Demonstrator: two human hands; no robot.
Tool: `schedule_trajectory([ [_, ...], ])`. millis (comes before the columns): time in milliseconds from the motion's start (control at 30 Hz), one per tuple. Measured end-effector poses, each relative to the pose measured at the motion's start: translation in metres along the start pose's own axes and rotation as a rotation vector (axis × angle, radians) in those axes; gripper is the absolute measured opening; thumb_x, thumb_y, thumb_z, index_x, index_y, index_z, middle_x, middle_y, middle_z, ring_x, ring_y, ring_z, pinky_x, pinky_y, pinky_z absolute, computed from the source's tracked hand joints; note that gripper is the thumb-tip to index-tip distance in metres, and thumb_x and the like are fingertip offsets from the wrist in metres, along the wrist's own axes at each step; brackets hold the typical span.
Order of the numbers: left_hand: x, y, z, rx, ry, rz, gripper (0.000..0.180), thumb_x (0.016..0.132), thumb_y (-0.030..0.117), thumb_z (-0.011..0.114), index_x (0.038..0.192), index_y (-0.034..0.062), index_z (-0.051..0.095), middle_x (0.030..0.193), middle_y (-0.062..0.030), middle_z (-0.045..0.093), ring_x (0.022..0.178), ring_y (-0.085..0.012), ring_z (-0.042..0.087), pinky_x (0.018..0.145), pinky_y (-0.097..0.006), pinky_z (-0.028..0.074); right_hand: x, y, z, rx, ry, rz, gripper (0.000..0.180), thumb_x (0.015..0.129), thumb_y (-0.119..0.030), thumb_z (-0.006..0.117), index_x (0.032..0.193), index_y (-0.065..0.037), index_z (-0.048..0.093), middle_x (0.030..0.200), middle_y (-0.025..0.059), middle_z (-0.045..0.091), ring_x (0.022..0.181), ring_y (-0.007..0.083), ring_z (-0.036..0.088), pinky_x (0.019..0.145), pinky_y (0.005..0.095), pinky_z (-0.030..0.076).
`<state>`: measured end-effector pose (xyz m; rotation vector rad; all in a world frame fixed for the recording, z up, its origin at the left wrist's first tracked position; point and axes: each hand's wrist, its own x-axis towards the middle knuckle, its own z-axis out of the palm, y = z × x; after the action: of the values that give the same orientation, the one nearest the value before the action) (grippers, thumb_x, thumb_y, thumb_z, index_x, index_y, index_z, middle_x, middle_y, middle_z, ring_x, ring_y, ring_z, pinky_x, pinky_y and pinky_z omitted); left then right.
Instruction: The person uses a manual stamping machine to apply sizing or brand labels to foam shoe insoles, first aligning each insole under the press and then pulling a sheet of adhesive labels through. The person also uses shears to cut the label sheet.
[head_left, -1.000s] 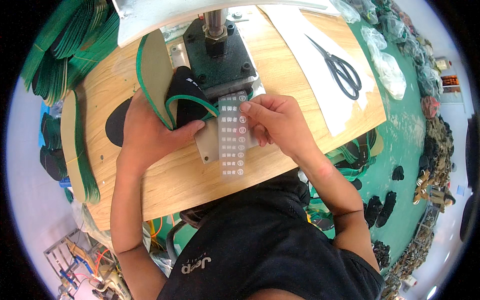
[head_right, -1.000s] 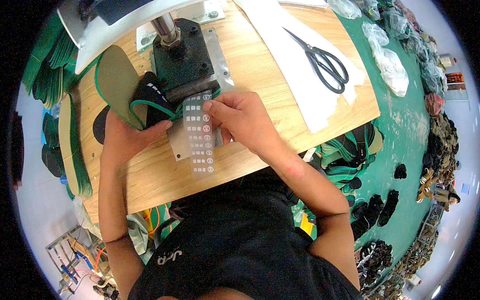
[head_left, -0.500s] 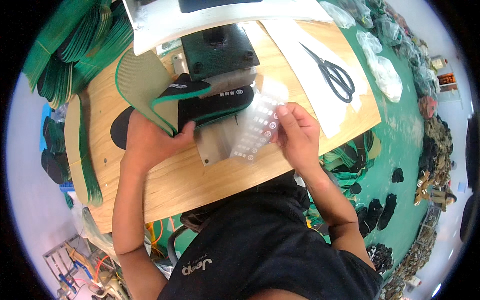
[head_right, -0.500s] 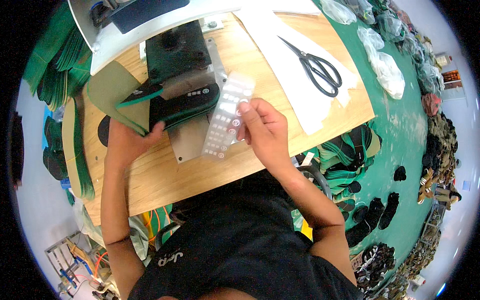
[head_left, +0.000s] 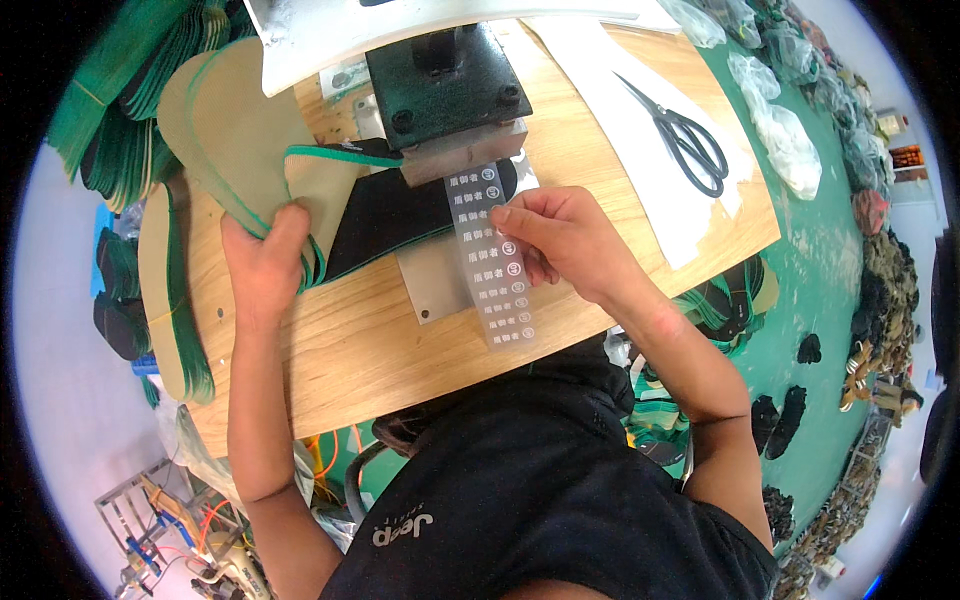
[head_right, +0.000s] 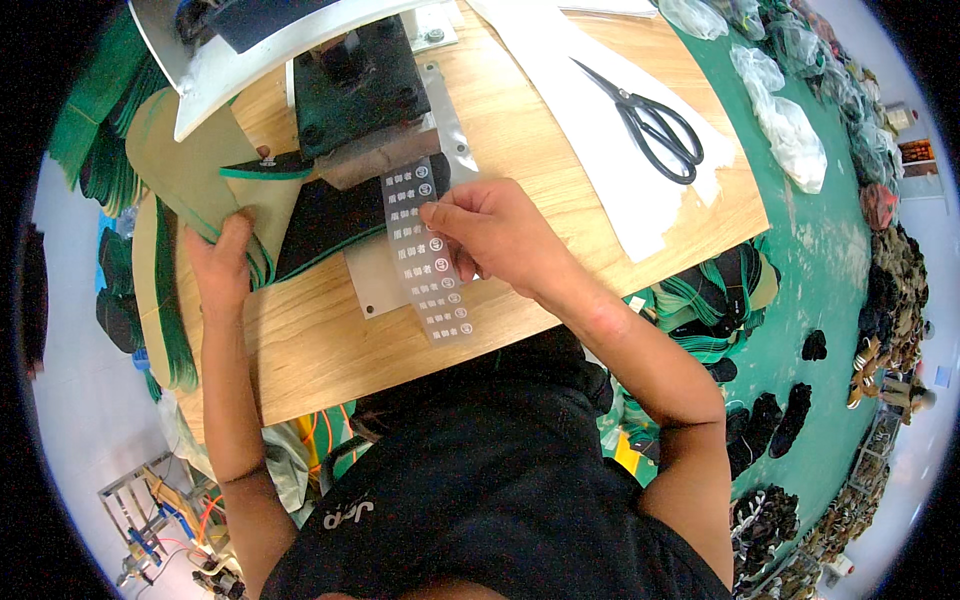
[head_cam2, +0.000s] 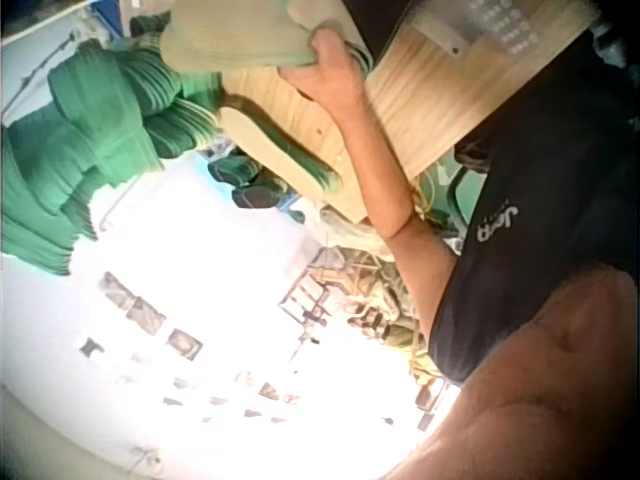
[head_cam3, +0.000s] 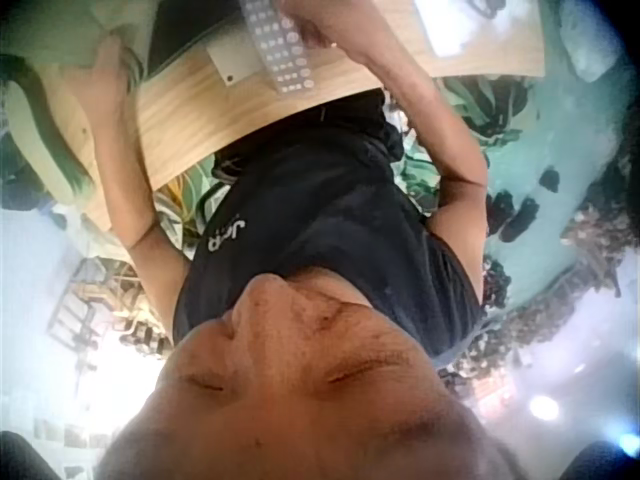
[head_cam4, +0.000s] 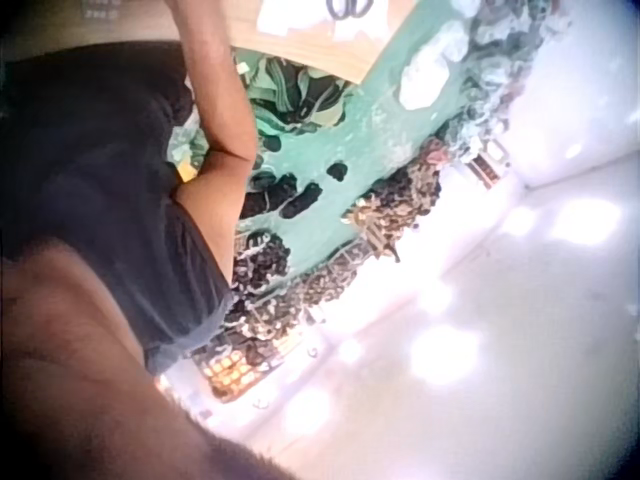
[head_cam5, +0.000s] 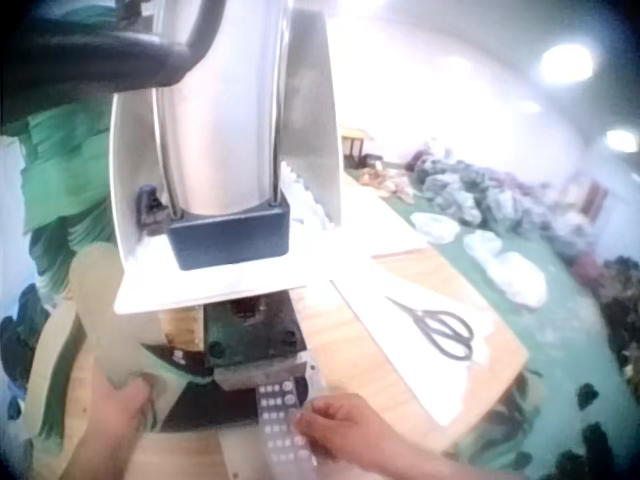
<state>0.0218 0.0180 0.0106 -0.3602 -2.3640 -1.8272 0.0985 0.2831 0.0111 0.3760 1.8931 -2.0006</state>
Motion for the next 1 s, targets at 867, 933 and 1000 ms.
schedule_trajectory([
  [867, -0.004, 0.019, 0.027, 0.594, -0.355, 0.322, 0.069, 0.062, 0.023, 0.082, 0.122, 0.0061, 0.053, 0.122, -0.0142, 0.056, 0.112, -0.0351, 0.052, 0.094, -0.041, 0.043, 0.003, 0.002, 0.006, 0.031, 0.026, -0.016, 0.02, 0.088, -0.019, 0.062, 0.082, -0.001, 0.065, 0.061, 0.0012, 0.058, 0.045, 0.0058, 0.046, 0.041, 0.0192, 0.033],
  [933, -0.006, 0.015, 0.024, 0.631, -0.344, 0.307, 0.069, 0.062, 0.024, 0.082, 0.122, 0.0069, 0.053, 0.124, -0.0134, 0.055, 0.113, -0.0347, 0.052, 0.094, -0.041, 0.043, 0.002, 0.001, 0.006, -0.071, 0.043, -0.053, 0.019, 0.089, -0.019, 0.061, 0.083, -0.001, 0.065, 0.062, 0.001, 0.058, 0.048, 0.0053, 0.047, 0.043, 0.019, 0.034],
  [1000, -0.006, 0.018, 0.024, 0.636, -0.338, 0.335, 0.069, 0.062, 0.023, 0.082, 0.123, 0.0077, 0.053, 0.125, -0.0132, 0.054, 0.114, -0.0342, 0.052, 0.095, -0.041, 0.042, -0.001, 0.003, 0.007, -0.139, 0.056, -0.118, 0.019, 0.09, -0.019, 0.06, 0.084, -0.001, 0.064, 0.064, 0.0009, 0.058, 0.05, 0.0049, 0.047, 0.045, 0.0186, 0.035],
])
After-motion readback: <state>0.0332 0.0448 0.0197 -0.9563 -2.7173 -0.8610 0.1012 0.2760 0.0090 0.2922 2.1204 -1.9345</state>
